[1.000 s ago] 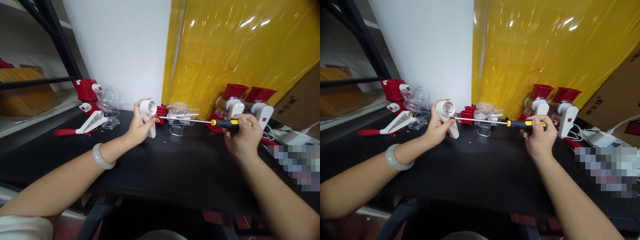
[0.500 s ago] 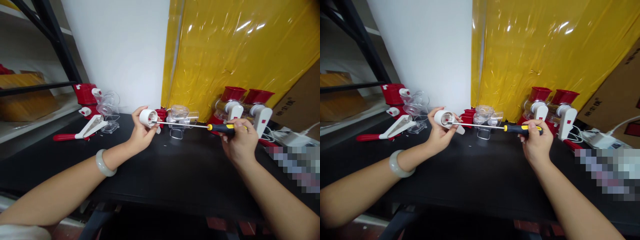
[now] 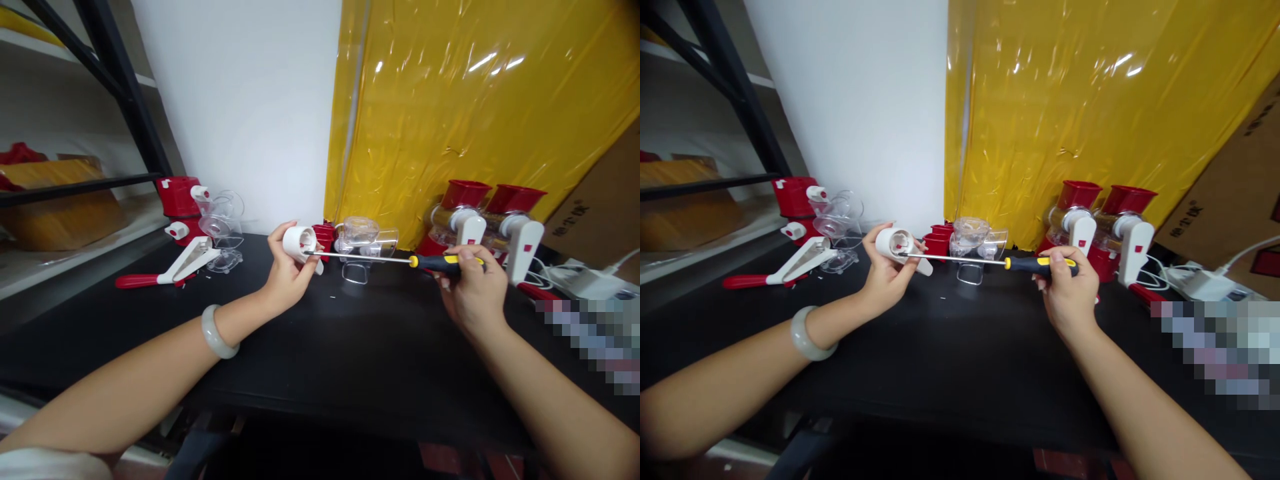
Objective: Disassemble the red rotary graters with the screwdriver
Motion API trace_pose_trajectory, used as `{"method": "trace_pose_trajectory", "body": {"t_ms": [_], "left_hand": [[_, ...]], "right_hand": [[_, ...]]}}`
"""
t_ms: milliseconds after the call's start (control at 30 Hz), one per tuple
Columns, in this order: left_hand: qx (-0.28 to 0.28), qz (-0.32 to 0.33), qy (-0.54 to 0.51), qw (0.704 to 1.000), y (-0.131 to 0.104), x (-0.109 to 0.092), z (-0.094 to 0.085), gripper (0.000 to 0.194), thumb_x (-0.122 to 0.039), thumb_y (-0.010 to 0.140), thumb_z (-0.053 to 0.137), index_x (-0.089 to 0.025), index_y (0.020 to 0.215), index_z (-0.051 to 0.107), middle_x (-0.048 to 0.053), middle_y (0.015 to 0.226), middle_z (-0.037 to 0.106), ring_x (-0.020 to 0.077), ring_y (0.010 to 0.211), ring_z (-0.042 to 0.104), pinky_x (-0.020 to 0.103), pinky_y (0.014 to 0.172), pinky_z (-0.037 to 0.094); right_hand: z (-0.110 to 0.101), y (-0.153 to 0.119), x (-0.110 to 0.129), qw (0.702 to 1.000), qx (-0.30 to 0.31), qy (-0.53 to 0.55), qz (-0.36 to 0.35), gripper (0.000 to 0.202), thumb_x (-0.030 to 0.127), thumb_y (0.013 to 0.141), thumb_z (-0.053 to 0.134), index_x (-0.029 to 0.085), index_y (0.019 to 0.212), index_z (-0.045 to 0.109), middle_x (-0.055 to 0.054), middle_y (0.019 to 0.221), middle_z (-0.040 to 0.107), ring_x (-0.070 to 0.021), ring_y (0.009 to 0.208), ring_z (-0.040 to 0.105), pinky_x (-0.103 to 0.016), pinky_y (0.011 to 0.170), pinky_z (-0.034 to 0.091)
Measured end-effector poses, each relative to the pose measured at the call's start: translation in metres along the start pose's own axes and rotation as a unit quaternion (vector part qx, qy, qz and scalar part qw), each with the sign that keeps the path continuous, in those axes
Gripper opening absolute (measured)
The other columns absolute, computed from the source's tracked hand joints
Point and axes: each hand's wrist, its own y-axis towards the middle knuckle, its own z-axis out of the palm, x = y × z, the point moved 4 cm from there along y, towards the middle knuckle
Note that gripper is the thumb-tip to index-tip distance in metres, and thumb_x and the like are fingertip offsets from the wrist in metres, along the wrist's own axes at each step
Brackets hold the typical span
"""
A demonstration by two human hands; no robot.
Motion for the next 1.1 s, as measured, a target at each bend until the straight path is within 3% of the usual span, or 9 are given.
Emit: {"method": "trace_pose_trajectory", "body": {"t_ms": [133,300,500,700,900,1100], "left_hand": [[-0.009,0.02,0.043,0.999,-0.002,0.007,-0.004,0.062,-0.017,0.087,0.057,-0.026,0.133,0.017,0.01,0.116,0.051,0.0174,0.094,0.064,0.041,0.088,0.054],[-0.032,0.074,0.137,0.987,-0.002,0.018,-0.013,0.072,-0.015,0.081,0.063,-0.026,0.136,0.019,0.014,0.129,0.043,0.0238,0.109,0.058,0.046,0.094,0.051],[-0.05,0.097,0.182,0.977,-0.005,0.021,-0.015,0.075,-0.011,0.079,0.062,-0.024,0.139,0.019,0.016,0.132,0.039,0.0255,0.113,0.056,0.045,0.093,0.051],[-0.056,0.104,0.223,0.968,-0.006,0.024,-0.018,0.078,-0.011,0.079,0.061,-0.021,0.141,0.016,0.018,0.136,0.032,0.0265,0.116,0.055,0.045,0.096,0.049],[-0.057,0.208,0.277,0.936,0.002,0.007,-0.021,0.075,-0.011,0.079,0.061,-0.022,0.139,0.017,0.014,0.127,0.042,0.0254,0.115,0.053,0.045,0.098,0.046],[-0.051,0.221,0.223,0.948,0.005,0.007,-0.02,0.073,-0.011,0.081,0.061,-0.025,0.137,0.017,0.01,0.113,0.052,0.0206,0.098,0.059,0.047,0.093,0.047]], "right_hand": [[-0.003,-0.001,0.0,1.0,-0.007,-0.017,-0.003,0.026,0.042,0.078,0.069,0.019,0.077,0.06,0.004,0.056,0.054,-0.0085,0.04,0.048,-0.02,0.036,0.035],[-0.011,0.001,0.004,0.995,-0.011,-0.084,-0.059,0.028,0.046,0.078,0.07,0.019,0.077,0.062,0.002,0.059,0.058,-0.0107,0.042,0.052,-0.022,0.038,0.04],[-0.013,0.01,-0.003,0.99,0.092,-0.111,-0.002,0.032,0.051,0.083,0.063,0.019,0.082,0.065,0.001,0.053,0.06,-0.0132,0.037,0.052,-0.023,0.034,0.038],[-0.01,0.012,-0.003,0.978,0.134,-0.156,0.028,0.041,0.058,0.085,0.056,0.019,0.076,0.063,0.003,0.04,0.051,-0.0099,0.028,0.04,-0.021,0.03,0.028],[-0.008,0.013,-0.007,0.952,0.171,-0.232,0.107,0.061,0.064,0.088,0.047,0.019,0.047,0.048,0.001,0.03,0.04,-0.0091,0.028,0.036,-0.021,0.031,0.027],[-0.015,0.018,-0.007,0.975,0.16,-0.152,0.036,0.036,0.053,0.085,0.06,0.02,0.071,0.064,0.003,0.043,0.047,-0.0108,0.035,0.04,-0.023,0.033,0.028]]}}
